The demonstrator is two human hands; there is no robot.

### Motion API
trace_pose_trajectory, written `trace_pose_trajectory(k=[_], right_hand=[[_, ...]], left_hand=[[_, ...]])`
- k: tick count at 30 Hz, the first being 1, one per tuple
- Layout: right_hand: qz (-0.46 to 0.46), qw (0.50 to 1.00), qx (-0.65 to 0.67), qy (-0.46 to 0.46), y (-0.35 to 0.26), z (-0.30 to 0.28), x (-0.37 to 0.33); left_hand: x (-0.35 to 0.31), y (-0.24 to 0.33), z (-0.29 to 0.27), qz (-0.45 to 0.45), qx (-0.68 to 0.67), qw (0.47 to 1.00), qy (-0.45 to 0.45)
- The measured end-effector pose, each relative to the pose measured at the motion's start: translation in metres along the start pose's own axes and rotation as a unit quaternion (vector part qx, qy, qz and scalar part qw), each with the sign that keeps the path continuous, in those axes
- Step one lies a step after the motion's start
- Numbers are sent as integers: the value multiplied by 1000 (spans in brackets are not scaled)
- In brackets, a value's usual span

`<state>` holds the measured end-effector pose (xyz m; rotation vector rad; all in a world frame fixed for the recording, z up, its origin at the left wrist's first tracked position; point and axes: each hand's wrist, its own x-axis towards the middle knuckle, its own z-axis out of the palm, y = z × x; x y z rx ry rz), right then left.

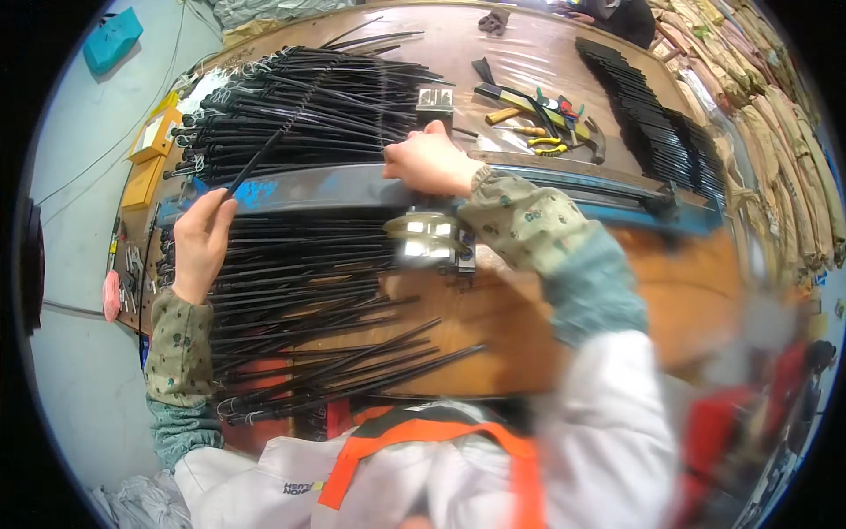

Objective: The person repeatedly inserts metal springs into plastic tubes by hand and places the assembled tubes onto a stack on the table.

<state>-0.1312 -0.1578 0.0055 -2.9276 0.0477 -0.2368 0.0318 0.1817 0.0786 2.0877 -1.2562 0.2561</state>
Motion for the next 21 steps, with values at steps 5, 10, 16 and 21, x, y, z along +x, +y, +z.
trace_pose_trajectory(k=[5,10,16,21], right_hand=[[-8,961,195,195,15,-13,-18],[-78,945,180,263,21,-9,-22],[-37,965,194,173,14,-8,-13],[-77,993,-41,79,-2,-5,-4]], left_hand=[[2,-6,1,5,18,1000,4],[6,-10,12,9,-4,1000,-9],[6,-13,12,3,2,1000,-10],[10,-13,5,-10,17,1000,-12]])
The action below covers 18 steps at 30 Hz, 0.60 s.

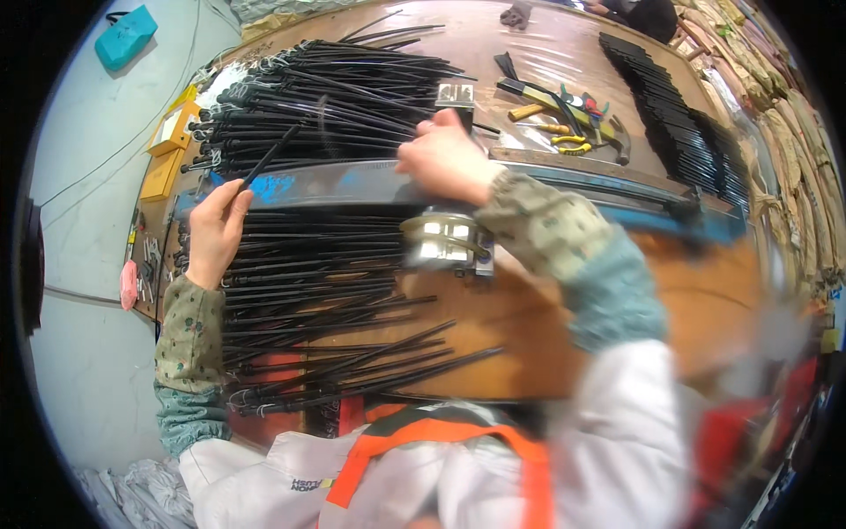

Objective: The person repeatedly inserts metal springs into plastic tubes by hand and places the assembled tubes onto a stack on the table.

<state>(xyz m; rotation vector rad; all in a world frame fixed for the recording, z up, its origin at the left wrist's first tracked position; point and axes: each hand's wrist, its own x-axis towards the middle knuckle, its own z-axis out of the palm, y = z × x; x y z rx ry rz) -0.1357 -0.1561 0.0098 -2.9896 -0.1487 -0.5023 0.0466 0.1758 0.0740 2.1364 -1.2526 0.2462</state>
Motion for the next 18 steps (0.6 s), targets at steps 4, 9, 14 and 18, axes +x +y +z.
trace_pose_trajectory(k=[4,9,14,18], right_hand=[[68,975,-78,199,50,-21,-81],[200,945,-237,104,113,-64,-247],[211,934,-252,139,138,-84,-306],[186,941,-236,155,146,-74,-311]], left_hand=[[7,-10,2,39,58,997,-19],[35,-5,51,153,92,976,-123],[86,77,162,233,37,954,-187],[71,62,179,209,37,963,-168]])
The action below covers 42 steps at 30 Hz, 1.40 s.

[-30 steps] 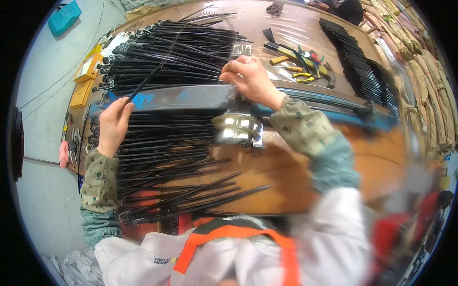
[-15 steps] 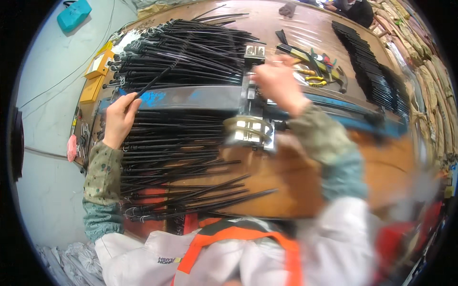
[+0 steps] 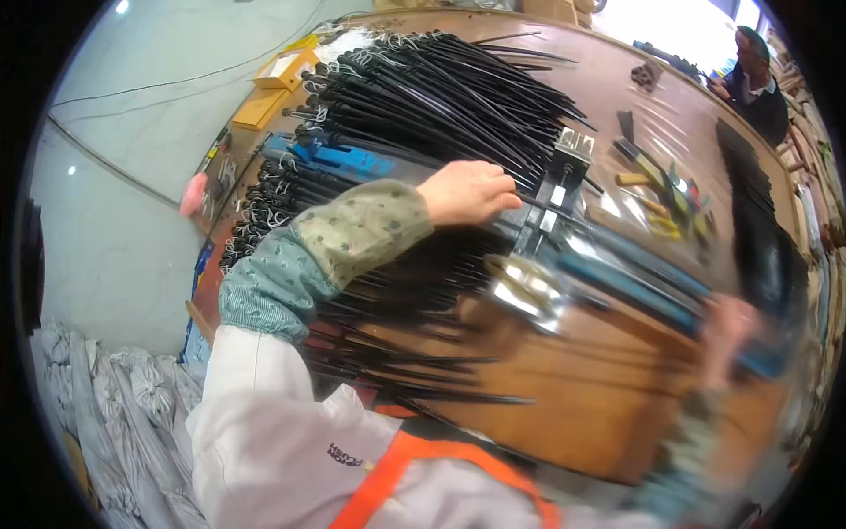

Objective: The person repeatedly inserts metal springs into plastic tubes by hand and places the assembled tubes onto a stack on the table.

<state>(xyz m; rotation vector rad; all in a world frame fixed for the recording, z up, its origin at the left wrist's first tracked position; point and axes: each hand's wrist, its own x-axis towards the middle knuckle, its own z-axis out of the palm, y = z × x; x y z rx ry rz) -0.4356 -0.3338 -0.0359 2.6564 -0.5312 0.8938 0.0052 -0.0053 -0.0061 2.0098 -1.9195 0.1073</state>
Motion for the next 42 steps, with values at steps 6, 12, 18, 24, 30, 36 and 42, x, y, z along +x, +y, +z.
trace_pose_trajectory(k=[6,12,18,24,30,36,42], right_hand=[[55,998,25,-8,-2,4,-7],[18,999,41,-23,-65,-11,10],[5,994,112,-8,-150,-40,15],[16,982,186,-34,-174,-31,12],[39,947,313,-56,-195,-5,22],[74,900,422,-85,-191,3,20],[117,912,286,-269,-201,-28,15]], left_hand=[[-6,4,11,14,-24,997,76],[2,1,15,7,-37,998,59],[9,15,10,-57,-18,998,21],[13,13,10,-62,4,998,-6],[10,20,9,-63,11,998,7],[8,18,18,-16,-2,998,66],[13,4,20,108,70,986,107]])
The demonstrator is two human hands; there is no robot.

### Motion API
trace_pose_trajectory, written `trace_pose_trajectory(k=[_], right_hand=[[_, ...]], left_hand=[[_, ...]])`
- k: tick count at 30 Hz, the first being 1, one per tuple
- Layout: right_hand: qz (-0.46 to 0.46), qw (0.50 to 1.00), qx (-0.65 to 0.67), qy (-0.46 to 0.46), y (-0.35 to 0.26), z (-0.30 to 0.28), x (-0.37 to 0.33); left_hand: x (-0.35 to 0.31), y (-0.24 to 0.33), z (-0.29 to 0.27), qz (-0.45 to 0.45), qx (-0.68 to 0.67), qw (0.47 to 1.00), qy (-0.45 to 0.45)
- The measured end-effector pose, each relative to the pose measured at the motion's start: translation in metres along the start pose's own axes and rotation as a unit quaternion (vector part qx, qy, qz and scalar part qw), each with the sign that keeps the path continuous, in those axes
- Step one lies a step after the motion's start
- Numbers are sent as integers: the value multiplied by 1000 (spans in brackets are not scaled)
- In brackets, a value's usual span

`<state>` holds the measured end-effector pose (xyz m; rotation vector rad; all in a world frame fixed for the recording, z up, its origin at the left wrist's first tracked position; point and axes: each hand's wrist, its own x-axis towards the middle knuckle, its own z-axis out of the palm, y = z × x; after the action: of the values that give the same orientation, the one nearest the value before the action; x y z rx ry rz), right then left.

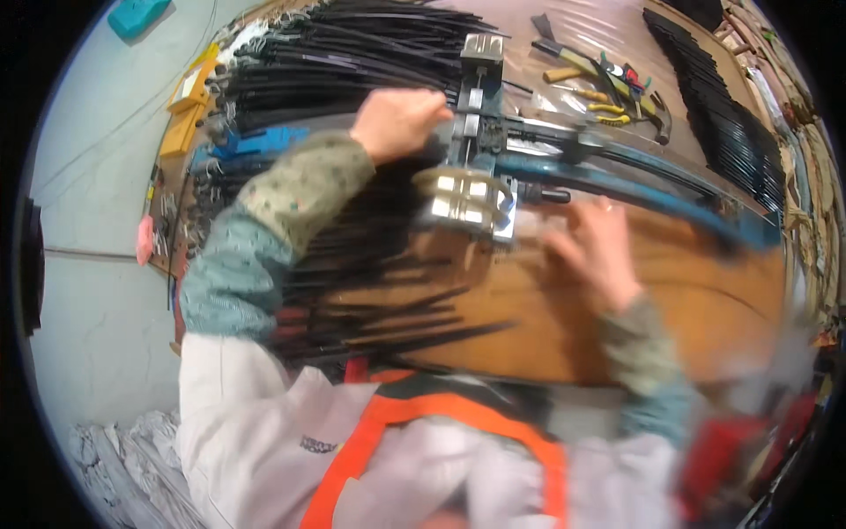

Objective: The person repeatedly inserts metal springs into plastic tubes by hand and places the assembled tubes onto a stack on the table.

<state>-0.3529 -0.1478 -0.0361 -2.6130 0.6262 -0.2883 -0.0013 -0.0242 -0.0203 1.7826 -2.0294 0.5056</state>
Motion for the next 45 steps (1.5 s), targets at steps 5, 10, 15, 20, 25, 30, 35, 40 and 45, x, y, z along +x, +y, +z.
trace_pose_trajectory(k=[5,10,15,20,25,30,35,40,45], right_hand=[[-192,978,-76,-37,-41,53,-64],[-192,978,-46,-71,-47,65,-41],[-170,977,82,-103,-50,82,-25],[-149,960,149,-183,-45,72,-25],[-66,937,289,-184,-49,68,-38],[-167,968,167,-80,-57,48,-52],[-255,956,143,-11,-56,55,-55],[-56,966,-41,248,68,1,-43],[-183,929,77,312,7,-25,-24]], left_hand=[[-31,-94,-27,72,155,984,53],[-114,45,-39,-81,134,987,20],[-198,212,-60,-316,6,924,-217],[-198,235,-40,-362,-77,927,-60],[-195,232,-55,-308,-148,938,-61],[-166,226,-68,-274,-146,938,-155],[-117,209,-97,-167,-130,964,-162],[-29,144,-128,-23,4,998,-53],[47,150,-96,107,1,990,-89]])
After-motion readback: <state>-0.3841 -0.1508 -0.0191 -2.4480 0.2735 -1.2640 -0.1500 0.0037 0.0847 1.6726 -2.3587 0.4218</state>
